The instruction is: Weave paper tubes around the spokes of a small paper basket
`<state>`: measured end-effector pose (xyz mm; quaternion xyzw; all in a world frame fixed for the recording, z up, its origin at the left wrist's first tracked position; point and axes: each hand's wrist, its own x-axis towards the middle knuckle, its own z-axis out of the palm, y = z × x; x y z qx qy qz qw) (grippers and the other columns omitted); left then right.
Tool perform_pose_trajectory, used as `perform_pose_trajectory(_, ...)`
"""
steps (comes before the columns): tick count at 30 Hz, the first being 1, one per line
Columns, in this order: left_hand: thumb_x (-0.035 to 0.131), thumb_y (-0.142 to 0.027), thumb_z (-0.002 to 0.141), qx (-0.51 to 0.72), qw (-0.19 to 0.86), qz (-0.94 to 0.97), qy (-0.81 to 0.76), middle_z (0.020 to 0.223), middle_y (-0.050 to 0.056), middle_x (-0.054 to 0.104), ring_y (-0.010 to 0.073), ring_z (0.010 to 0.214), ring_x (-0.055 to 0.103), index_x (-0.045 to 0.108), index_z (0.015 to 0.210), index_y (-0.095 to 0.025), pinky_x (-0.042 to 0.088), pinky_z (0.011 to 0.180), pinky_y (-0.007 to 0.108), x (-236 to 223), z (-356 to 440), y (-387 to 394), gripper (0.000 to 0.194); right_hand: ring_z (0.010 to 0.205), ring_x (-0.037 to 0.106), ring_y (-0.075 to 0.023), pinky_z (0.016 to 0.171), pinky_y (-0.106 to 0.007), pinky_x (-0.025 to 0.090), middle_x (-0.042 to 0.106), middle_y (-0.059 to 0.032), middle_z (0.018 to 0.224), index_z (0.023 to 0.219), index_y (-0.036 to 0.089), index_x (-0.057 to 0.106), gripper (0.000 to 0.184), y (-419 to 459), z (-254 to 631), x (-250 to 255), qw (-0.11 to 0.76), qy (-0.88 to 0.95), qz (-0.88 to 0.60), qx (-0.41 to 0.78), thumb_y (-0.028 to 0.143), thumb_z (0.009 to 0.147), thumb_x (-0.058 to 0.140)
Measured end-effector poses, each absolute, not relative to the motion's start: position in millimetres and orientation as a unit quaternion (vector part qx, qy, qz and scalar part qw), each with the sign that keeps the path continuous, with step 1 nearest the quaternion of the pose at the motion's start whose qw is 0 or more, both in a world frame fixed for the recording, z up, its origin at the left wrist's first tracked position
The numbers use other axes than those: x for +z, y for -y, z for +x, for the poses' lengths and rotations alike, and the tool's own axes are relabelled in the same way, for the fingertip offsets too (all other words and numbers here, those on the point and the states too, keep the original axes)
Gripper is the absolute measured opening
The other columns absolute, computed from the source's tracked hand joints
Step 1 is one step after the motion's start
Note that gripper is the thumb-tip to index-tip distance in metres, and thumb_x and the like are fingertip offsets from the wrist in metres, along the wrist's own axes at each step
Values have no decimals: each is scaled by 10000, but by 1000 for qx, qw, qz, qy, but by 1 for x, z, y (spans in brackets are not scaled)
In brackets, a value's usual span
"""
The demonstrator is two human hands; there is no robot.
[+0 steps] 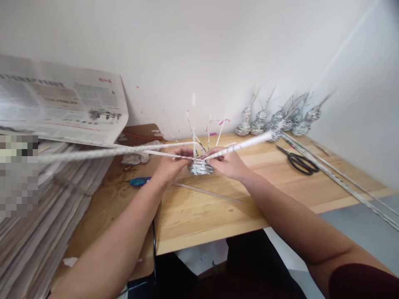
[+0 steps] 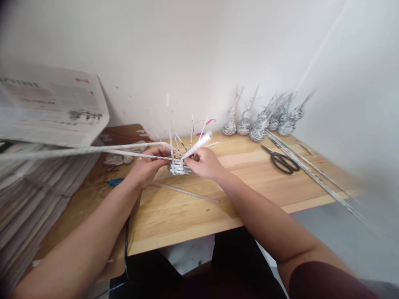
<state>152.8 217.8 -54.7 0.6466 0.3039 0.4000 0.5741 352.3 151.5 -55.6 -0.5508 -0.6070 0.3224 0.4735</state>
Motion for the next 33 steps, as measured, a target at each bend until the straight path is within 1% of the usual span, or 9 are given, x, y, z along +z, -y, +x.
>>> perform_pose_trajectory(2,828,-280,694,378,579,660,-293,890,58,757,190,833,670,763,969,-148,510,802,304,-56,150,-219,312,623,606,-147,570,-257,445,708,-24,719,830,171,744,142,-153,353,-56,474,596,-563,322,269,735,703)
perform_pose_trajectory(5,820,-371,735,366,598,655,-283,971,89,778,232,941,685,784,1025,-147,502,878,329,-56,151,-217,368,589,581,-132,548,-252,433,674,-7,699,788,175,690,145,-152,352,-56,489,590,-545,340,316,756,698)
perform_pose_trajectory(10,750,-523,796,398,544,662,-327,929,102,789,247,911,691,813,970,-139,515,868,356,-58,156,-215,427,495,477,-103,485,-230,352,537,65,556,829,203,610,225,-146,349,-51,483,602,-545,327,360,737,742)
perform_pose_trajectory(13,789,-516,751,401,546,656,-332,974,103,797,260,943,698,820,954,-156,524,885,367,-61,157,-217,413,547,510,-115,518,-246,383,572,40,600,794,198,623,274,-144,347,-51,487,612,-531,325,397,707,791)
perform_pose_trajectory(19,825,-484,720,386,558,655,-332,1010,108,801,268,956,712,810,1014,-159,541,893,378,-61,158,-213,439,615,554,-149,582,-289,445,632,-25,647,665,165,679,376,-145,341,-55,586,556,-529,260,517,773,751)
perform_pose_trajectory(23,806,-468,744,372,540,681,-326,1035,107,798,267,971,714,802,1027,-154,529,914,377,-58,159,-209,423,781,626,-190,721,-320,494,712,-49,828,882,179,788,312,-145,342,-52,618,566,-482,254,479,817,735)
perform_pose_trajectory(26,796,-470,749,362,533,696,-316,1009,105,799,261,933,717,794,1022,-151,529,873,362,-59,159,-209,421,855,621,-196,813,-339,492,715,-41,932,1201,208,742,412,-142,345,-49,587,605,-478,247,449,870,693)
perform_pose_trajectory(28,788,-471,754,355,526,706,-314,974,96,800,251,901,716,793,1002,-152,525,850,351,-60,159,-210,404,886,606,-203,869,-356,474,712,-47,963,1303,220,686,437,-140,346,-47,547,648,-494,193,431,924,636)
perform_pose_trajectory(33,775,-468,762,360,522,710,-309,896,60,793,219,846,698,797,937,-171,518,813,321,-58,159,-212,345,895,587,-235,903,-399,441,690,-89,887,1148,184,740,382,-139,345,-48,436,745,-505,30,419,1022,467)
